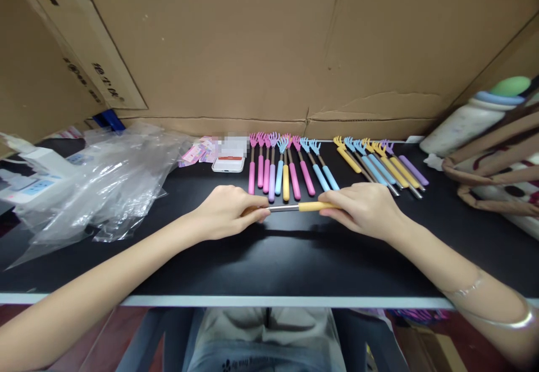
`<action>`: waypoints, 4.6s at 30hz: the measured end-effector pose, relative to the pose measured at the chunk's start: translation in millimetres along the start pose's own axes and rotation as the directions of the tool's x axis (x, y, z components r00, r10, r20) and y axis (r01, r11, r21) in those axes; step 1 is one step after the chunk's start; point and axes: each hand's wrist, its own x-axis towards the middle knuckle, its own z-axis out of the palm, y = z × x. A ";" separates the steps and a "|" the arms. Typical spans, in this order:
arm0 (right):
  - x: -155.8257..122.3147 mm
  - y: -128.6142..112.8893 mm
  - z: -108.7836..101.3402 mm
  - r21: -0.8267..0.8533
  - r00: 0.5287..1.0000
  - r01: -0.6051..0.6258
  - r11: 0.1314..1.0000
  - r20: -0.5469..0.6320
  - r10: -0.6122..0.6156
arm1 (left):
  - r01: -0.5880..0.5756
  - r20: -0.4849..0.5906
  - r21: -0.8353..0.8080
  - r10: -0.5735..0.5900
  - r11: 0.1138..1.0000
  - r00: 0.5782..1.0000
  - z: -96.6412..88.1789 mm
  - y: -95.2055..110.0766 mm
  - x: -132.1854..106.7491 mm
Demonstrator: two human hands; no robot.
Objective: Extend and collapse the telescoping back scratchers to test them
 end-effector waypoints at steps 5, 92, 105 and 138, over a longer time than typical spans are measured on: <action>2.5 -1.5 -0.8 -0.027 1.000 0.000 1.000 -0.009 -0.001 | -0.016 -0.001 0.087 0.017 0.996 1.000 1.0 -0.3 0.7; 7.2 3.1 -1.5 0.245 0.878 -0.334 0.910 0.432 0.205 | -0.042 -0.390 0.368 0.196 0.929 0.900 27.7 -10.9 11.9; 6.2 3.1 0.2 0.246 0.887 -0.315 0.917 0.419 0.193 | -0.048 -0.381 0.403 0.215 0.914 0.899 29.0 -11.0 12.1; 7.1 0.4 -6.6 0.225 0.878 -0.279 0.934 0.453 0.154 | -0.033 -0.357 0.359 0.170 0.933 0.918 28.9 -7.1 12.0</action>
